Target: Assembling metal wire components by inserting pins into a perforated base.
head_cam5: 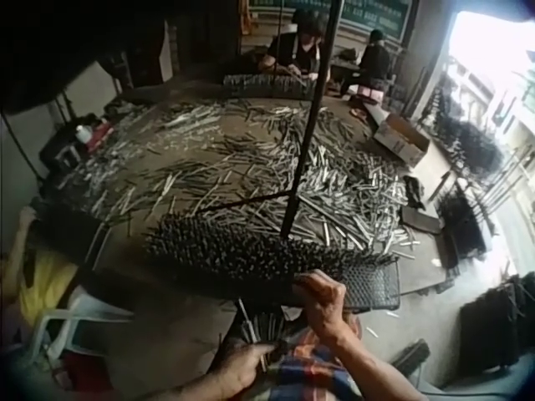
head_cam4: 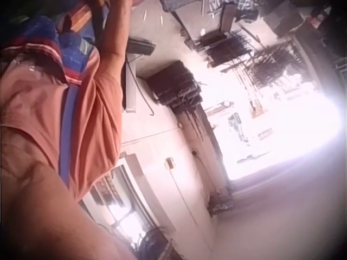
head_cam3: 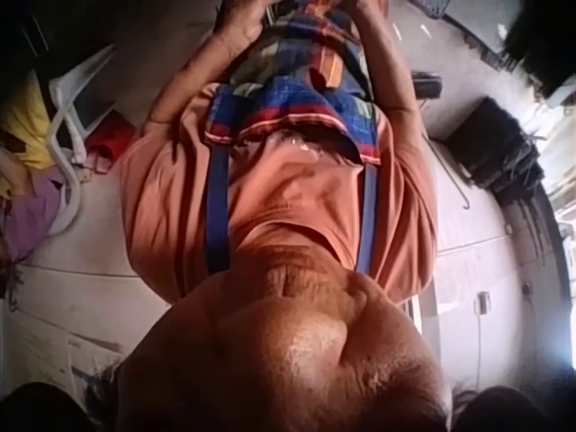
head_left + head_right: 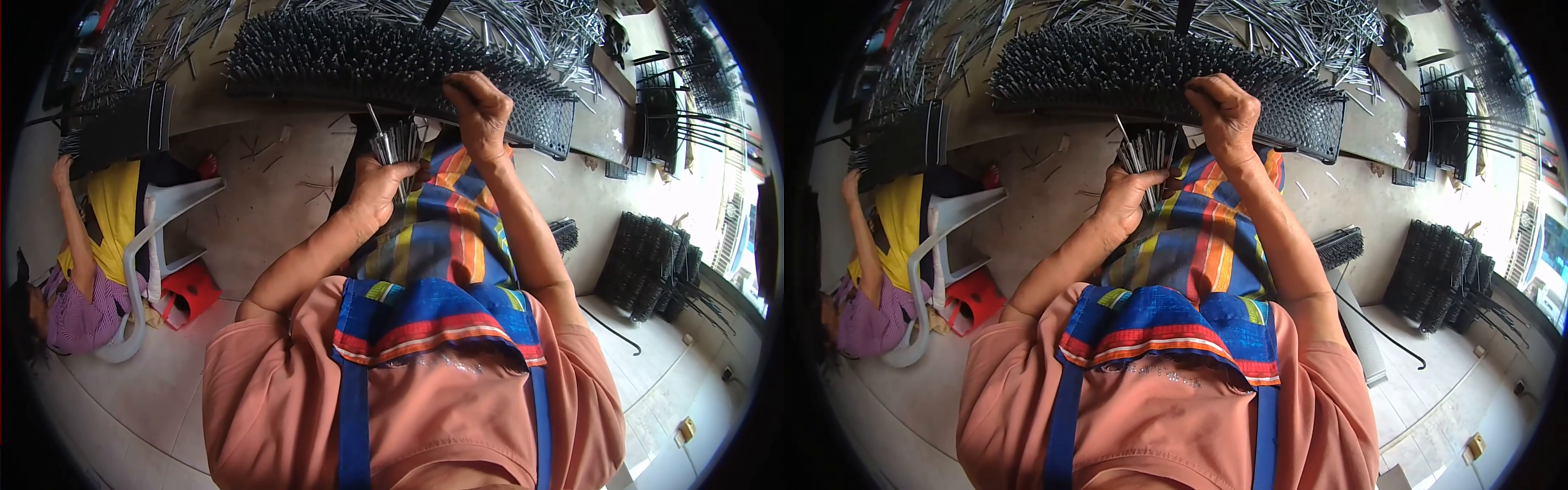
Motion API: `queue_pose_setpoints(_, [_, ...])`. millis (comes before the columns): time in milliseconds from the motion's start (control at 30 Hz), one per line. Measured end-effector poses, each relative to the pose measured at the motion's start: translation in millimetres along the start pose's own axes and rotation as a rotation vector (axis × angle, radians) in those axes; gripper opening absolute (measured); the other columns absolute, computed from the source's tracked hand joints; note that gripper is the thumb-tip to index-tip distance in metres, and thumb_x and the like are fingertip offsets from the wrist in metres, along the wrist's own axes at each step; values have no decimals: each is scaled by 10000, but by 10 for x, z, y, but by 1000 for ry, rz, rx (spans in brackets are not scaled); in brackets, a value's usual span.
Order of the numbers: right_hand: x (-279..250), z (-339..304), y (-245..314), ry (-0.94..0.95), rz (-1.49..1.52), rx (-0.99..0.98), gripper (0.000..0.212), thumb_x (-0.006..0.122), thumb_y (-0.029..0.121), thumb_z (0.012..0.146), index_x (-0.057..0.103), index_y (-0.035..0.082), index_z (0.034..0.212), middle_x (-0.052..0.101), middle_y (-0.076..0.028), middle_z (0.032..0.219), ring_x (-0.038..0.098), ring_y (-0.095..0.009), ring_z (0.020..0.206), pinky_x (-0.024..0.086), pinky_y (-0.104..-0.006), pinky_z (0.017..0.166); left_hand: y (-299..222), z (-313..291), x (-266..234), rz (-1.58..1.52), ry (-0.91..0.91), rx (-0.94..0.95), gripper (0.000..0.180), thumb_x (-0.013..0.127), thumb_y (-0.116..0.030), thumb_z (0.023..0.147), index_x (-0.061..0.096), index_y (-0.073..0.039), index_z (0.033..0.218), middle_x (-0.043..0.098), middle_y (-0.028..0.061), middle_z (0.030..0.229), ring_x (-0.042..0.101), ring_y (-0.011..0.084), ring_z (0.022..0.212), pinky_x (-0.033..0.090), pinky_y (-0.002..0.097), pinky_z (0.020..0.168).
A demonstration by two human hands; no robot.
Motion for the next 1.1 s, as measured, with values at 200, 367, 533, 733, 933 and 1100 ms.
queue_pose_setpoints(200, [98, 51, 118, -5, -400, -104, 128, 736, 105, 760, 715, 72, 882, 617, -76, 759, 637, -245, 640, 486, -312, 582, 40, 73, -41, 1, 29, -96, 183, 566, 104, 806, 631, 74, 974, 697, 172, 862, 701, 252, 725, 580, 323, 621])
queue_pose_setpoints(367, [92, 77, 143, 23, -428, -136, 135, 743, 118, 752, 713, 75, 877, 614, -73, 747, 633, -256, 637, 481, -321, 568, 42, 136, -94, -54, 28, -108, 211, 573, 87, 814, 618, 56, 1018, 696, 165, 881, 691, 245, 745, 567, 326, 634])
queue_pose_setpoints(533, [46, 112, 43, -12, -409, -104, 106, 742, 142, 747, 713, 88, 834, 605, -77, 736, 628, -262, 635, 473, -334, 556, -18, 162, -40, -145, 45, -121, 207, 571, 108, 802, 624, 59, 996, 690, 168, 868, 678, 240, 720, 550, 324, 620])
queue_pose_setpoints(733, [21, -67, 228, -2, -551, -272, 160, 762, 133, 733, 710, 34, 847, 593, -60, 687, 612, -220, 601, 475, -327, 552, -37, 158, 6, -163, 83, -113, 256, 582, 122, 790, 625, 34, 1026, 686, 153, 873, 684, 243, 737, 569, 334, 651])
queue_pose_setpoints(933, [-67, -414, -45, 298, 191, 588, 109, 727, 88, 789, 692, -3, 839, 646, -14, 691, 547, -53, 621, 427, -244, 534, -23, 93, 132, -3, 192, -67, 248, 595, 58, 833, 637, -1, 1070, 695, 135, 928, 697, 236, 792, 590, 336, 674])
queue_pose_setpoints(1100, [-275, -369, 92, 97, 363, 725, 63, 719, 75, 806, 691, 24, 828, 594, 41, 677, 478, -15, 604, 348, -185, 529, 18, 79, 49, 59, 78, 17, 246, 618, 67, 821, 654, -21, 1047, 695, 95, 907, 694, 200, 733, 568, 336, 623])
Point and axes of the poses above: each hand's wrist, its own z-axis towards the middle knuckle, its own x-axis out of the palm, y = z × x, the point moved 2 cm from there along z, towards the middle knuckle
